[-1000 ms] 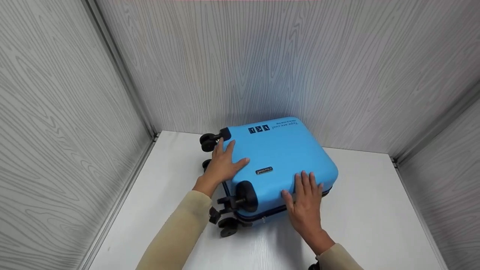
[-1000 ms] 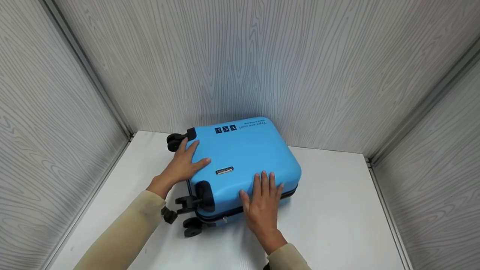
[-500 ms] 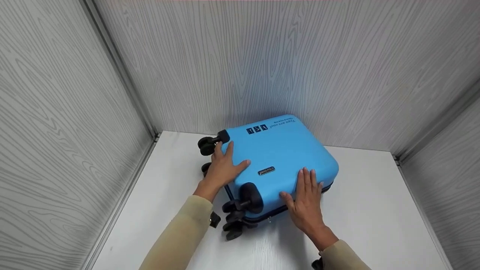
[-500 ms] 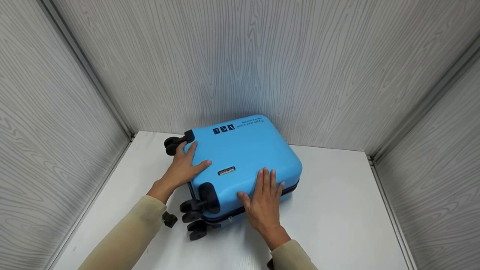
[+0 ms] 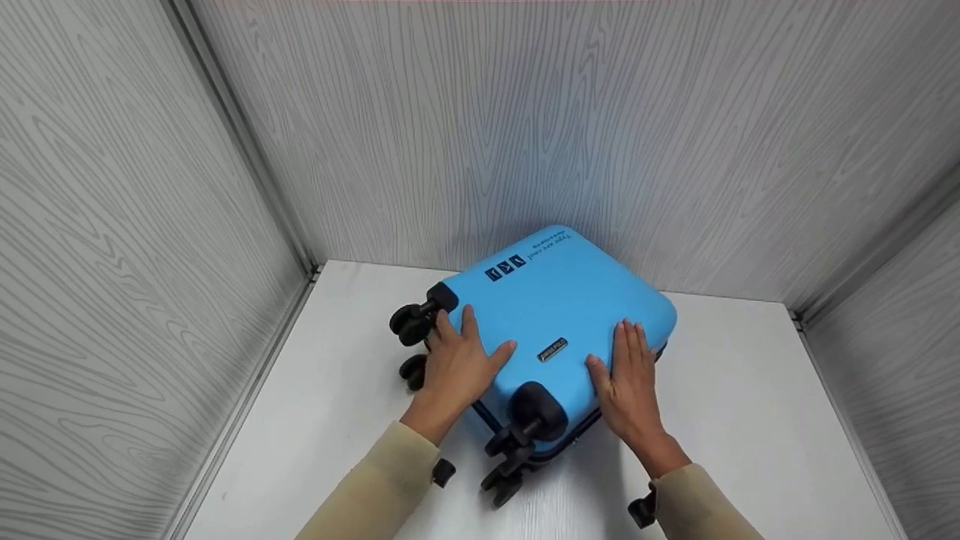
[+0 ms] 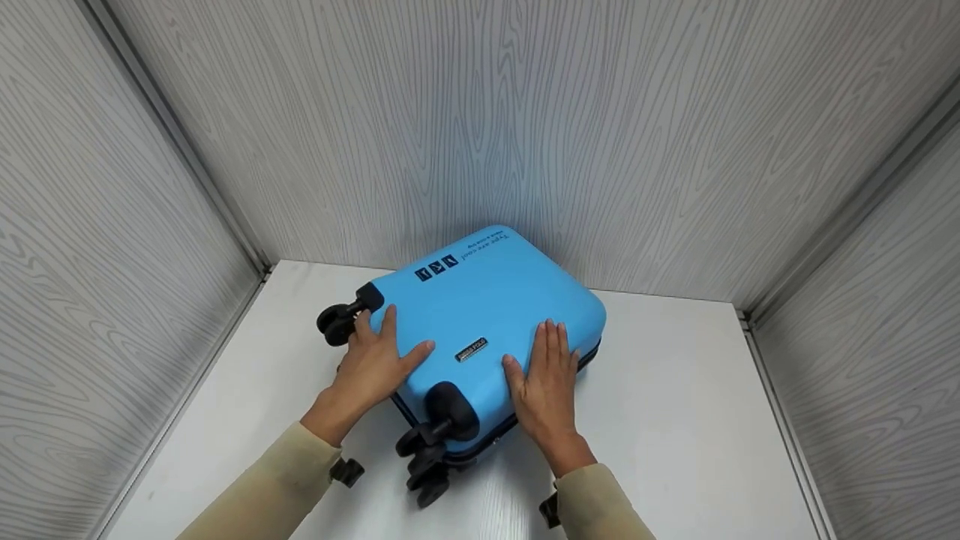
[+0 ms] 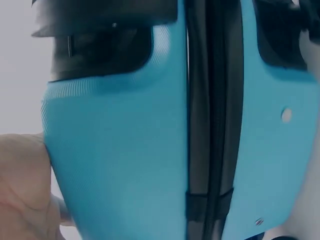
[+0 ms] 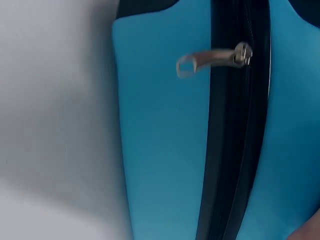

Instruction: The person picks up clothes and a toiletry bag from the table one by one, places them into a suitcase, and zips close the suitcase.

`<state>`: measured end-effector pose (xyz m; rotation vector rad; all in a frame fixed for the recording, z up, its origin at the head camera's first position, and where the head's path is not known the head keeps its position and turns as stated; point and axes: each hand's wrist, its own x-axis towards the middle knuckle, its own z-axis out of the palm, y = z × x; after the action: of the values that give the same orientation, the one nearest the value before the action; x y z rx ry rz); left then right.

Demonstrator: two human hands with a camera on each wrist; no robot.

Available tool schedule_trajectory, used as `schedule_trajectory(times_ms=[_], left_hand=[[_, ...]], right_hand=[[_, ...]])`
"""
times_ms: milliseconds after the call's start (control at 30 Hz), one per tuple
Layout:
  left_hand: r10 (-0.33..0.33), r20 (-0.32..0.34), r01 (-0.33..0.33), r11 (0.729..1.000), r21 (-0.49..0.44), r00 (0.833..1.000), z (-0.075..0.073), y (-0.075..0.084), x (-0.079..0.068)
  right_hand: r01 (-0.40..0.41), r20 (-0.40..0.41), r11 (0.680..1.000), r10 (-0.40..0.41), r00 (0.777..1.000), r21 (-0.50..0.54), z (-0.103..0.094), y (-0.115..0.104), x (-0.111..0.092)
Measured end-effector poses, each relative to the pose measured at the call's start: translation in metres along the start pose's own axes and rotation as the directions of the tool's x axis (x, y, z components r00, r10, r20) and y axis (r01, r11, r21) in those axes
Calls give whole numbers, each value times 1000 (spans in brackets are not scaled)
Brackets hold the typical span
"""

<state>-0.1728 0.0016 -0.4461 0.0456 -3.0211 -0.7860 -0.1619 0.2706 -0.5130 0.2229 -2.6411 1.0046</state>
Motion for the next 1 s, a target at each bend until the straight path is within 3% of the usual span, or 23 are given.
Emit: schedule_trajectory(times_ms=[133,267,500,733,1000], left_hand=[[47,28,-48,998,35,999,-6,4,2],[92,70,-95,995,35,993,-12,-1,12],[115,103,-123,990,72,988,-20,-15,39],[104,109,-113,990,79,989,-28,-30,65],[92,113,-100,992,72,989,-27,-26,63]], right_hand=[[-38,-7,999,39,999,25,1,-7,-5],[-27,-12,998,28,1000,56,3,-18,-19],[0,16,999,-1,1000,53,7,-39,-45],[-3,52,997,-1,999,73,10,-47,-55],[13,60,992,-20,998,127,7,-38,-52]])
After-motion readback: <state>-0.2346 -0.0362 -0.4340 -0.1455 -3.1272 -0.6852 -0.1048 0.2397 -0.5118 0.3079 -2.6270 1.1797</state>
